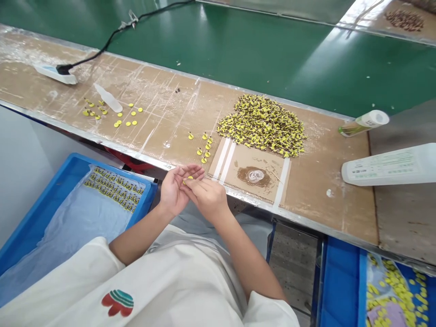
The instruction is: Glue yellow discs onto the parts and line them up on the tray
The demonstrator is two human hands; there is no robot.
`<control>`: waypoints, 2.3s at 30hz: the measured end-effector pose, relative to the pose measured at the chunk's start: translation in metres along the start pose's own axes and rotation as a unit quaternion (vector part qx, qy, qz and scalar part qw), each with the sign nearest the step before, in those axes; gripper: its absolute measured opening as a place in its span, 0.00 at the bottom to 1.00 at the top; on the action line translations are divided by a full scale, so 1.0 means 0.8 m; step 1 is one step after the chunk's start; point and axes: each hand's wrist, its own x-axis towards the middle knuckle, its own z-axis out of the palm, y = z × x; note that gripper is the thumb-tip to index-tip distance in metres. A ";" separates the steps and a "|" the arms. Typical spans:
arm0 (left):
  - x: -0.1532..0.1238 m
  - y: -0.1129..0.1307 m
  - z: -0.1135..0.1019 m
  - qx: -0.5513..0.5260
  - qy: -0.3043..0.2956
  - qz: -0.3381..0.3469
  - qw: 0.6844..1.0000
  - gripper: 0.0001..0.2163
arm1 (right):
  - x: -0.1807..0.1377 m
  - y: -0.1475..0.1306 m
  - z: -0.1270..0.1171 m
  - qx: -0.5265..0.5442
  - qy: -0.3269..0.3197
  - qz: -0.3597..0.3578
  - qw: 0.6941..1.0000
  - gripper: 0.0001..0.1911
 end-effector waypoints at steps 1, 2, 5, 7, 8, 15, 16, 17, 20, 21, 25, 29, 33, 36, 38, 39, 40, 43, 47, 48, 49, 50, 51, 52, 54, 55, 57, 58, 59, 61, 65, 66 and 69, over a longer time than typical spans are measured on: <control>0.000 -0.001 0.000 0.002 -0.005 -0.006 1.000 0.15 | 0.000 0.002 -0.002 -0.003 -0.006 -0.005 1.000 0.08; -0.001 -0.003 0.000 0.002 -0.011 -0.015 1.000 0.15 | -0.001 0.004 -0.005 -0.007 -0.010 -0.011 1.000 0.08; -0.002 -0.005 -0.002 -0.002 -0.019 -0.050 0.999 0.14 | -0.006 0.009 -0.017 -0.013 0.026 -0.023 0.999 0.09; -0.003 -0.007 -0.004 -0.003 -0.019 -0.087 0.996 0.12 | -0.011 0.012 -0.025 -0.015 0.085 -0.012 0.996 0.10; -0.004 -0.008 -0.005 -0.004 -0.025 -0.113 0.993 0.11 | -0.013 0.014 -0.028 -0.021 0.108 -0.002 0.994 0.11; -0.012 -0.019 -0.013 0.003 -0.083 -0.204 0.975 0.10 | -0.039 0.034 -0.049 -0.039 0.057 0.007 0.998 0.15; -0.012 -0.020 -0.015 0.007 -0.082 -0.212 0.974 0.11 | -0.042 0.037 -0.052 -0.036 0.040 -0.003 0.999 0.16; -0.012 -0.021 -0.016 0.010 -0.079 -0.218 0.973 0.12 | -0.045 0.039 -0.056 -0.034 0.024 -0.012 0.999 0.17; -0.011 -0.025 -0.017 0.019 -0.069 -0.217 0.973 0.14 | -0.049 0.044 -0.066 -0.034 -0.012 -0.031 0.999 0.20; -0.010 -0.027 -0.017 0.021 -0.067 -0.211 0.975 0.14 | -0.049 0.044 -0.069 -0.034 -0.019 -0.038 0.999 0.21; -0.008 -0.030 -0.015 0.043 -0.065 -0.185 0.980 0.13 | -0.043 0.042 -0.080 -0.034 0.018 -0.081 0.996 0.24; -0.005 -0.032 -0.009 0.065 -0.063 -0.173 0.981 0.12 | -0.036 0.032 -0.088 -0.039 0.038 -0.098 0.994 0.26; 0.002 -0.030 -0.005 0.070 -0.059 -0.163 0.982 0.12 | -0.029 0.046 -0.108 -0.124 0.096 -0.012 0.988 0.15; 0.007 -0.027 -0.003 0.070 -0.049 -0.155 0.984 0.12 | -0.026 0.101 -0.127 -0.233 0.238 0.216 0.918 0.10; 0.009 -0.025 -0.003 0.069 -0.037 -0.149 0.986 0.13 | -0.028 0.154 -0.137 -0.180 0.244 0.301 0.904 0.15; 0.009 -0.024 -0.003 0.068 -0.031 -0.145 0.987 0.13 | -0.030 0.180 -0.141 -0.164 0.235 0.324 0.902 0.16; 0.010 -0.024 -0.003 0.067 -0.027 -0.142 0.987 0.13 | -0.033 0.204 -0.143 -0.151 0.222 0.344 0.900 0.17; 0.010 -0.025 -0.004 0.069 -0.019 -0.138 0.988 0.12 | -0.038 0.251 -0.149 -0.130 0.170 0.392 0.895 0.19; 0.009 -0.026 -0.005 0.088 -0.024 -0.137 0.986 0.12 | -0.030 0.259 -0.162 -0.121 0.093 0.430 0.890 0.16; 0.009 -0.025 -0.005 0.095 -0.029 -0.135 0.986 0.12 | -0.026 0.258 -0.167 -0.127 0.069 0.434 0.889 0.14; 0.009 -0.025 -0.005 0.101 -0.033 -0.133 0.985 0.12 | -0.022 0.257 -0.171 -0.135 0.044 0.435 0.889 0.13; 0.009 -0.024 -0.005 0.106 -0.037 -0.131 0.985 0.13 | -0.018 0.257 -0.175 -0.146 0.018 0.433 0.889 0.12; 0.009 -0.024 -0.004 0.110 -0.040 -0.128 0.985 0.13 | -0.015 0.258 -0.178 -0.163 -0.006 0.427 0.890 0.12; 0.009 -0.024 -0.004 0.111 -0.041 -0.124 0.985 0.13 | -0.012 0.259 -0.181 -0.187 -0.028 0.415 0.890 0.13; 0.009 -0.024 -0.003 0.109 -0.039 -0.117 0.986 0.13 | -0.010 0.264 -0.184 -0.243 -0.064 0.378 0.891 0.15; 0.009 -0.024 -0.003 0.106 -0.037 -0.115 0.987 0.13 | -0.010 0.265 -0.184 -0.266 -0.076 0.358 0.892 0.16; 0.010 -0.025 -0.003 0.101 -0.034 -0.112 0.988 0.13 | -0.013 0.268 -0.184 -0.286 -0.085 0.329 0.896 0.16; 0.010 -0.025 -0.003 0.100 -0.034 -0.111 0.988 0.13 | -0.016 0.268 -0.184 -0.280 -0.079 0.325 0.900 0.16; 0.010 -0.025 -0.003 0.100 -0.033 -0.110 0.988 0.13 | -0.018 0.268 -0.183 -0.266 -0.067 0.326 0.905 0.16; 0.010 -0.025 -0.003 0.103 -0.033 -0.110 0.988 0.13 | -0.024 0.268 -0.182 -0.222 -0.027 0.339 0.914 0.13; 0.011 -0.024 -0.001 0.102 -0.029 -0.107 0.989 0.12 | -0.037 0.259 -0.179 -0.118 0.097 0.372 0.916 0.14; 0.011 -0.024 0.000 0.100 -0.030 -0.106 0.989 0.12 | -0.041 0.254 -0.177 -0.090 0.137 0.379 0.911 0.15; 0.011 -0.024 0.001 0.091 -0.034 -0.108 0.989 0.11 | -0.054 0.235 -0.170 -0.023 0.229 0.396 0.889 0.19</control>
